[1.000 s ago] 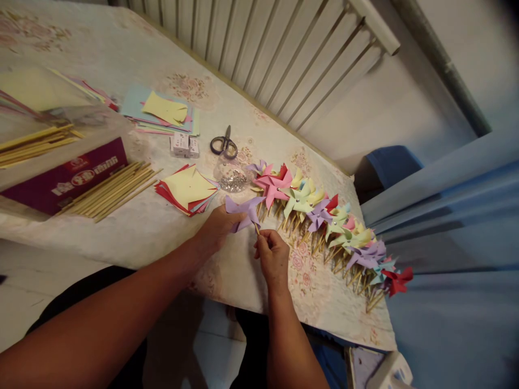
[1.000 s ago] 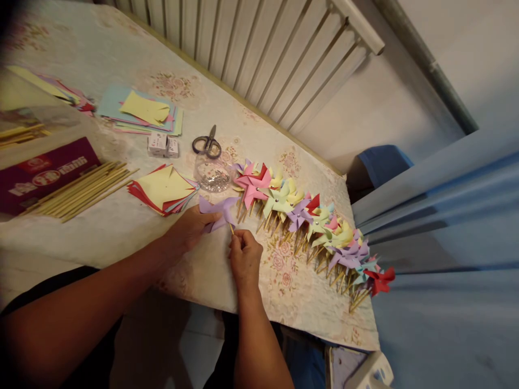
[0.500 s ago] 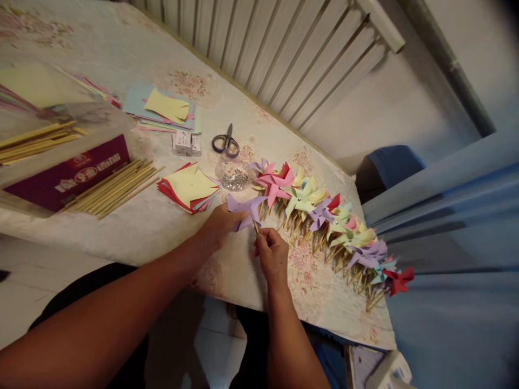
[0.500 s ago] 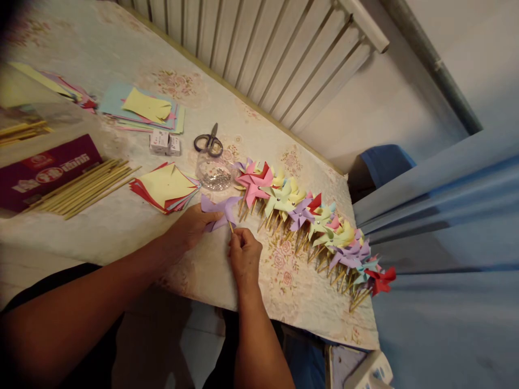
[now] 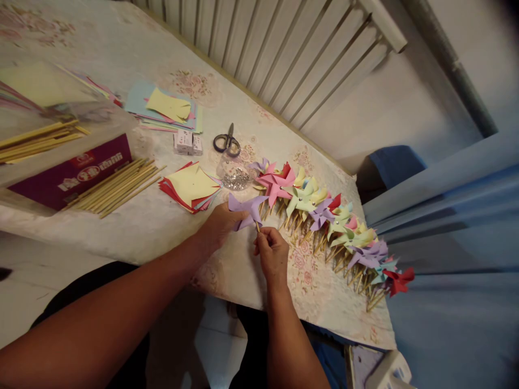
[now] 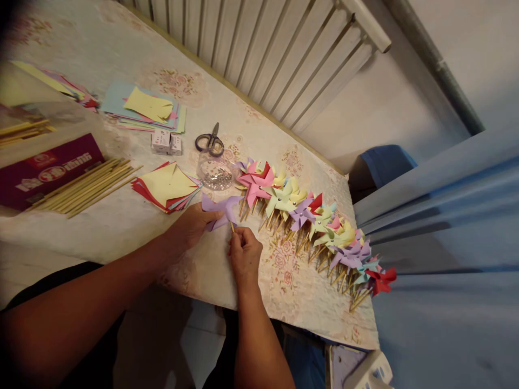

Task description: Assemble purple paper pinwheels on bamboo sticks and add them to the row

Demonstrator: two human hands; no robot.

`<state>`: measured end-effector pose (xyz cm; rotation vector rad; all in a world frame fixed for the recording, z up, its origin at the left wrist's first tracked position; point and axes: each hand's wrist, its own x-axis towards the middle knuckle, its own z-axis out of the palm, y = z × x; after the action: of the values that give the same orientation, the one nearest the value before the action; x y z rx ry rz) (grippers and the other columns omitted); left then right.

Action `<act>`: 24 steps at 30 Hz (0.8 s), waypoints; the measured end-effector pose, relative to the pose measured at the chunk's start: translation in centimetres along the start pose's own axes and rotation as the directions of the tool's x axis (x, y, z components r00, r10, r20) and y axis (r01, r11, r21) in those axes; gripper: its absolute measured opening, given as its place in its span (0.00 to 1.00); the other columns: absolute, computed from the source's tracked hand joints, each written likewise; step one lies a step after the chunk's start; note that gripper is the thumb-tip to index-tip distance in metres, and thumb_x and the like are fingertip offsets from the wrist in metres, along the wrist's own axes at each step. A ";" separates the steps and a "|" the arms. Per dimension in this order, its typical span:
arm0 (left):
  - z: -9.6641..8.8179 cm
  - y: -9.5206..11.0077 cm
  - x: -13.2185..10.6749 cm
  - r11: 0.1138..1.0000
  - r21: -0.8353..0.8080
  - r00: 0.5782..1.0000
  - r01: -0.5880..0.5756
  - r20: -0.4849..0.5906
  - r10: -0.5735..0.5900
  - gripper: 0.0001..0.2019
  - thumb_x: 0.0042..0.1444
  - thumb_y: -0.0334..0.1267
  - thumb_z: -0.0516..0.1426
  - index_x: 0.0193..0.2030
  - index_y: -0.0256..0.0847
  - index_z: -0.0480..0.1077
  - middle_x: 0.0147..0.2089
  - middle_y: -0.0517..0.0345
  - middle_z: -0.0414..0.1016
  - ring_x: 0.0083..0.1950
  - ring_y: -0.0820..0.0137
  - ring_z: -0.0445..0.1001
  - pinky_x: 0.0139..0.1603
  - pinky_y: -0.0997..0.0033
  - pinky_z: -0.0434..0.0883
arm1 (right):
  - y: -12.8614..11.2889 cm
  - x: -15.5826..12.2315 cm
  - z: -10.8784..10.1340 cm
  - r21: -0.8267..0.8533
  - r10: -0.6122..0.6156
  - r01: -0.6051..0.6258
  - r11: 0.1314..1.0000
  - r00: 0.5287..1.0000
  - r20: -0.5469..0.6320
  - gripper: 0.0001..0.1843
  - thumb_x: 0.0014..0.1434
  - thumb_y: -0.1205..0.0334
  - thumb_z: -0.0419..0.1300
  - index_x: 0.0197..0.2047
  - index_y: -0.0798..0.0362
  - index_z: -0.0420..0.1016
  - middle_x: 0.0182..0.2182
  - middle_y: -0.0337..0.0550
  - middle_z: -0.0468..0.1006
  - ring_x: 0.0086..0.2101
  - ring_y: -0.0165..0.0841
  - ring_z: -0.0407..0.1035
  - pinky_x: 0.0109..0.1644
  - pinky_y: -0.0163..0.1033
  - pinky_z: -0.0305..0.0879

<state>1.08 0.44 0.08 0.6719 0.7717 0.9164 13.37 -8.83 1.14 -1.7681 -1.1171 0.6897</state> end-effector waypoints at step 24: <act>-0.5 0.9 -0.2 0.998 0.042 0.997 0.051 -0.054 -0.049 0.15 0.37 0.31 0.65 0.36 0.33 0.76 0.31 0.56 0.79 0.33 0.69 0.72 0.36 0.70 0.67 | -0.1 1.4 -5.1 -0.096 0.004 0.003 0.995 0.997 0.082 0.08 0.51 0.57 0.61 0.29 0.53 0.78 0.19 0.33 0.72 0.19 0.27 0.63 0.24 0.33 0.61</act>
<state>0.19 0.76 0.50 0.6658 0.8538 0.8766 18.06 -9.52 3.48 -1.8355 -1.2233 0.7246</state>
